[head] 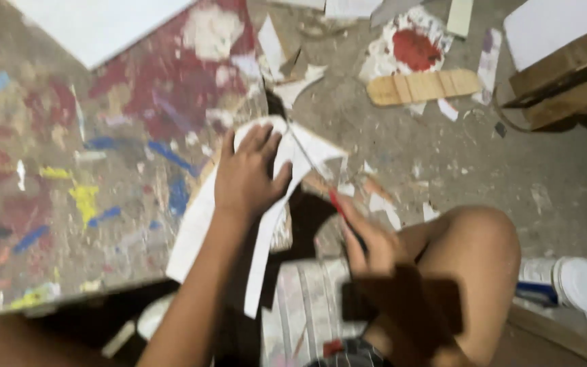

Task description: Using a utility knife to cut a curved shape out of a white-faced board following a drawn line.

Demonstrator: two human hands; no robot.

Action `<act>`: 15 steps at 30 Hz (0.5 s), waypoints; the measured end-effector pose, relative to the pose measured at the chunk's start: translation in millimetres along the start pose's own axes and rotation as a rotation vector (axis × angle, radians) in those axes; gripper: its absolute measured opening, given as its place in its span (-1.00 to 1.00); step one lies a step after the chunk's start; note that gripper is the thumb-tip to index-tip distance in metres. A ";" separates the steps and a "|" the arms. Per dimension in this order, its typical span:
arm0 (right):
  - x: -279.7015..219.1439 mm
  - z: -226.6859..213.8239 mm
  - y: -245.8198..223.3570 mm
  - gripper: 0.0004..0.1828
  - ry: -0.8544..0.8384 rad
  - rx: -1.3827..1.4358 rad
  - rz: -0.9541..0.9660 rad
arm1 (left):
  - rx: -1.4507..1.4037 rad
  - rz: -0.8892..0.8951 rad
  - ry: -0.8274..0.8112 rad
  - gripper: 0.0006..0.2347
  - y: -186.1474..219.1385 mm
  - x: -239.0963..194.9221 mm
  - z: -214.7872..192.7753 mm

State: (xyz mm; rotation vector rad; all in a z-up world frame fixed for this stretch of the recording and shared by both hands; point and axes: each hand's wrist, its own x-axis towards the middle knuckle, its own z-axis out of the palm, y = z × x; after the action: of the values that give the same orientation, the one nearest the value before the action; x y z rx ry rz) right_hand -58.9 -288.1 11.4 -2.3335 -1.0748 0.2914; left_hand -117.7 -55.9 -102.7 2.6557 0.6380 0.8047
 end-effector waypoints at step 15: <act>-5.3 -12.2 6.8 -0.41 -0.072 -0.012 0.087 | -0.032 -0.045 -0.059 -0.50 4.0 -0.6 -4.4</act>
State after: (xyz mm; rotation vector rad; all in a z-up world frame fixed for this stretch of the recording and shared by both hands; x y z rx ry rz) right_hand -53.1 -300.4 17.5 -2.4009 -1.0120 0.4052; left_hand -119.4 -59.0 -97.8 2.6163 0.6624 0.7149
